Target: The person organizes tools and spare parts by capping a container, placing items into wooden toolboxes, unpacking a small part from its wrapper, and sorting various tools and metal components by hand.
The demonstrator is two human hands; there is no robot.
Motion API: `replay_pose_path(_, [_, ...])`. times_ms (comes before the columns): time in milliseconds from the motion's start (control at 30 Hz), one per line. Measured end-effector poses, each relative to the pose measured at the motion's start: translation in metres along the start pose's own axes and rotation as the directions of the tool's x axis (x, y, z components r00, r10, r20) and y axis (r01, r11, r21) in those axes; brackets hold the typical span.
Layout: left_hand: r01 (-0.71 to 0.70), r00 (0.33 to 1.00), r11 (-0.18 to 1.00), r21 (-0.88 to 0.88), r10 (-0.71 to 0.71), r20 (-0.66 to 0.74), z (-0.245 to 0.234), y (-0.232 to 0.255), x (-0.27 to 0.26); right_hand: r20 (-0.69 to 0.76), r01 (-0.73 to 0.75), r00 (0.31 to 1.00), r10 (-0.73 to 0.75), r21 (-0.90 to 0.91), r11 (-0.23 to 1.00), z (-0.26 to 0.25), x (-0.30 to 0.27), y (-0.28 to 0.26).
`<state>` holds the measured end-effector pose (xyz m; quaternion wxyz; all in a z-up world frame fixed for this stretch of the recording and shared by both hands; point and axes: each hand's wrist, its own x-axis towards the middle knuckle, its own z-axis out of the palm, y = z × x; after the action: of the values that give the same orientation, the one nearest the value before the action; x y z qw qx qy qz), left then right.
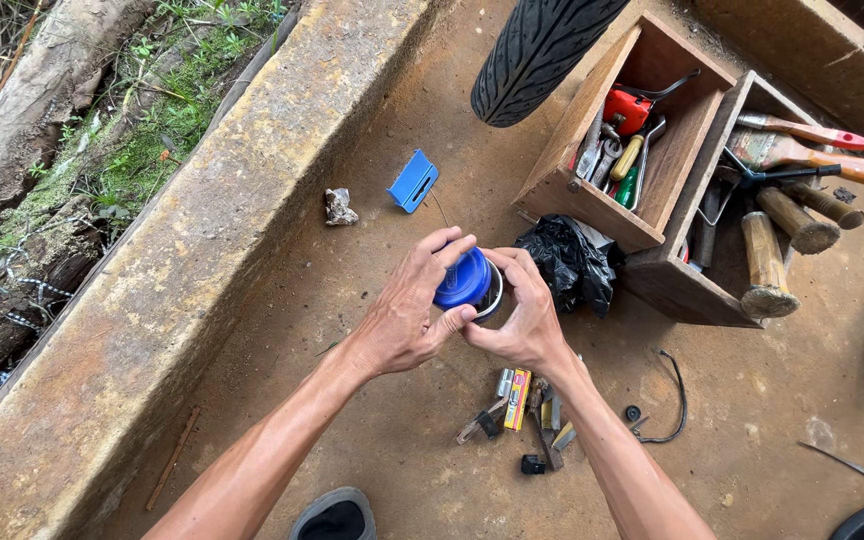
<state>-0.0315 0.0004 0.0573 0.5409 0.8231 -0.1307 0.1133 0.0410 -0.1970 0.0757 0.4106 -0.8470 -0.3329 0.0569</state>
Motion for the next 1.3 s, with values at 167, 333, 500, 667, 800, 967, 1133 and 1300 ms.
replay_pose_path(167, [0.007, 0.999, 0.999, -0.039, -0.005, 0.046, -0.004, 0.006, 0.001, 0.012, -0.059, 0.998, 0.058, 0.082, 0.995, -0.005, -0.001, -0.008])
replay_pose_path(333, [0.02, 0.994, 0.999, -0.033, -0.016, 0.112, -0.01, 0.013, 0.003, 0.015, -0.088, 0.996, 0.087, 0.131, 0.987, -0.005, -0.004, -0.007])
replay_pose_path(500, [0.031, 0.99, 0.999, -0.042, -0.025, 0.139, -0.015, 0.017, 0.007, -0.026, -0.014, 1.0, 0.017, 0.105, 0.994, -0.009, -0.004, -0.012])
replay_pose_path(667, [0.014, 0.994, 0.998, -0.064, -0.008, 0.107, -0.023, 0.019, 0.013, -0.048, 0.087, 0.995, -0.087, -0.002, 0.996, -0.012, -0.005, -0.014])
replay_pose_path(800, [0.02, 0.989, 1.0, -0.01, -0.019, 0.144, -0.027, 0.024, 0.016, -0.038, 0.006, 0.999, 0.0, 0.158, 0.987, -0.008, -0.015, -0.012])
replay_pose_path(967, [0.046, 0.987, 0.998, 0.049, -0.053, 0.15, -0.028, 0.027, 0.018, -0.075, 0.049, 0.997, -0.031, 0.258, 0.965, 0.0, -0.024, -0.003])
replay_pose_path(1133, [0.098, 0.985, 0.993, 0.061, -0.106, 0.135, -0.02, 0.027, 0.02, -0.179, 0.147, 0.979, -0.095, 0.306, 0.941, 0.014, -0.033, -0.001])
replay_pose_path(1300, [0.196, 0.975, 0.98, 0.018, -0.197, 0.102, 0.0, 0.038, 0.015, -0.406, 0.067, 0.913, 0.035, 0.234, 0.97, 0.037, -0.045, -0.006])
